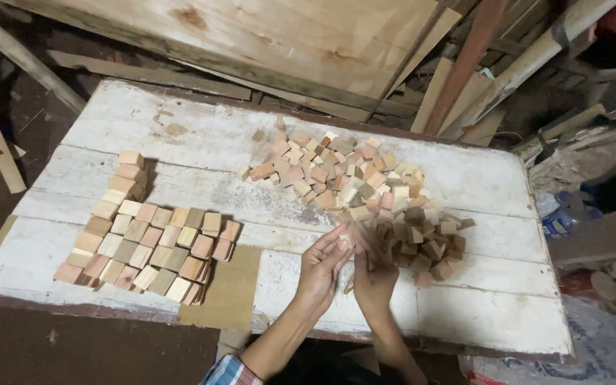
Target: The person arranges small wooden blocks into a grid pattern on a workbench.
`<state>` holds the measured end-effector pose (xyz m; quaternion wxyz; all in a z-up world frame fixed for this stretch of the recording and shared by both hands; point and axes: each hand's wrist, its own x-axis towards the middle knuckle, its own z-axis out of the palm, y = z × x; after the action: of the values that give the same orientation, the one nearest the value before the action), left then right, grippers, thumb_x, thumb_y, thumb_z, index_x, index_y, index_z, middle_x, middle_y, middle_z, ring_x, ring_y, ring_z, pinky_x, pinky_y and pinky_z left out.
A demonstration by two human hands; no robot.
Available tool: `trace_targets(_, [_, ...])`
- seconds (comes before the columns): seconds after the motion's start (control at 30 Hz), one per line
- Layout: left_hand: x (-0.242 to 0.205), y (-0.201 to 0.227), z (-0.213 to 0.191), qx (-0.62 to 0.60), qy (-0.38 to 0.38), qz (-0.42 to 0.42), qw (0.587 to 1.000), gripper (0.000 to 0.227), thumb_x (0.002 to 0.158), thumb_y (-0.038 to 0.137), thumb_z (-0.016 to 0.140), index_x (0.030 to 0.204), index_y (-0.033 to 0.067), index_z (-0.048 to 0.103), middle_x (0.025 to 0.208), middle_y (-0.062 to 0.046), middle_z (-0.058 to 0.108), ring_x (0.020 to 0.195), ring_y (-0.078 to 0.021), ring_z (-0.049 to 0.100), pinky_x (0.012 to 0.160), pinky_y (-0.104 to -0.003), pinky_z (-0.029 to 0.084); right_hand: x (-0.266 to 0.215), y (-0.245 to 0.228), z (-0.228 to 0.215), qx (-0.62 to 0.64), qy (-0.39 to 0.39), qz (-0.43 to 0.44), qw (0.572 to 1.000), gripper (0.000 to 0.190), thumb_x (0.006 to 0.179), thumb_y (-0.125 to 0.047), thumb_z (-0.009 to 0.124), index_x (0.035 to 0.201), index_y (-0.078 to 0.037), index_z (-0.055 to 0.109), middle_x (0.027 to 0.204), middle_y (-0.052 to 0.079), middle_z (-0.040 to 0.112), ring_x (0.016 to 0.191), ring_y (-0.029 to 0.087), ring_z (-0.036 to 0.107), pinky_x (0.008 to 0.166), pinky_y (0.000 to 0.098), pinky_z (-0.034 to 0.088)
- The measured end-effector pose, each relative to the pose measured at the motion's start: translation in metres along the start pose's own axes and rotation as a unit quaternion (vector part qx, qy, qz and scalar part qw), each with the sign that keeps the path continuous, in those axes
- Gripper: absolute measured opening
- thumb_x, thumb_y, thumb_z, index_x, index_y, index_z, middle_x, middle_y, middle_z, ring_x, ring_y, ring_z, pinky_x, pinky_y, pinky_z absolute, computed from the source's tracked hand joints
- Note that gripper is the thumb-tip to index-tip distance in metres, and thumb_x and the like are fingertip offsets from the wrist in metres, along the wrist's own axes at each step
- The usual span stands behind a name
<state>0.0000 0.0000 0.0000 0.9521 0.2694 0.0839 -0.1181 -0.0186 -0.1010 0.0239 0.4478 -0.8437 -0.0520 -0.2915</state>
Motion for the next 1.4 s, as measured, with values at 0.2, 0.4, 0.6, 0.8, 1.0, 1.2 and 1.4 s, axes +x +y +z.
trace_targets(0.2, [0.004,0.005,-0.003,-0.027,-0.005,0.012,1.0,0.048,0.09,-0.007,0.065,0.137,-0.0078,0.06,0.107,-0.019,0.073,0.089,-0.0158,0.072,0.086,-0.023,0.06,-0.001,-0.012,0.001,-0.002,-0.025,-0.066,0.997,0.031,0.097,-0.007,0.061,0.127,-0.005,0.069,0.133,0.011,0.071,0.125,0.025,0.069,0.102,0.0326,0.058])
trace_targets(0.4, [0.0,0.01,-0.003,-0.013,-0.001,0.017,1.0,0.047,0.093,-0.003,0.064,0.139,-0.005,0.061,0.102,-0.014,0.072,0.088,-0.0125,0.068,0.09,-0.025,0.056,-0.013,-0.017,0.0,0.022,-0.036,-0.052,0.998,0.034,0.093,0.001,0.063,0.125,-0.009,0.071,0.131,0.009,0.073,0.12,0.024,0.07,0.102,0.0349,0.053])
trace_targets(0.6, [-0.003,0.012,-0.002,-0.009,0.015,0.013,1.0,0.046,0.093,-0.005,0.061,0.14,-0.0062,0.06,0.116,-0.019,0.071,0.097,-0.015,0.068,0.096,-0.026,0.055,-0.006,-0.014,0.008,-0.018,-0.023,-0.058,0.998,0.032,0.1,-0.007,0.057,0.13,-0.01,0.069,0.136,0.008,0.069,0.13,0.023,0.065,0.111,0.0354,0.052])
trace_targets(0.8, [-0.001,0.01,-0.01,-0.019,0.032,0.011,0.999,0.047,0.093,-0.004,0.063,0.139,-0.0063,0.06,0.114,-0.018,0.071,0.097,-0.0159,0.068,0.096,-0.026,0.055,-0.005,0.004,0.017,-0.007,-0.015,-0.01,1.0,0.027,0.098,-0.011,0.061,0.12,-0.001,0.072,0.126,0.014,0.074,0.119,0.027,0.07,0.099,0.0348,0.056])
trace_targets(1.0, [-0.005,0.017,-0.023,-0.017,0.034,0.034,0.999,0.045,0.094,-0.003,0.064,0.138,-0.0068,0.06,0.105,-0.014,0.071,0.088,-0.0119,0.067,0.093,-0.025,0.056,-0.009,-0.017,0.023,0.014,-0.054,-0.077,0.996,0.03,0.097,-0.003,0.059,0.125,-0.002,0.069,0.132,0.013,0.07,0.119,0.026,0.068,0.097,0.0328,0.057])
trace_targets(1.2, [-0.039,0.04,-0.018,0.144,0.131,0.096,0.976,0.039,0.091,-0.001,0.065,0.129,-0.0002,0.067,0.122,-0.016,0.074,0.104,-0.02,0.071,0.099,-0.031,0.057,0.0,0.006,0.046,0.339,-0.079,0.222,0.911,0.042,0.101,-0.017,0.053,0.133,0.007,0.064,0.112,0.018,0.071,0.093,0.021,0.064,0.08,0.0323,0.054])
trace_targets(1.4, [-0.055,0.044,-0.049,0.184,0.184,0.218,0.94,0.034,0.095,0.004,0.063,0.126,-0.0023,0.055,0.12,-0.017,0.073,0.096,-0.0173,0.071,0.087,-0.029,0.057,-0.009,-0.019,0.085,0.317,-0.201,0.342,0.861,0.059,0.093,-0.021,0.043,0.146,0.004,0.051,0.146,0.022,0.058,0.119,0.03,0.066,0.1,0.0393,0.053])
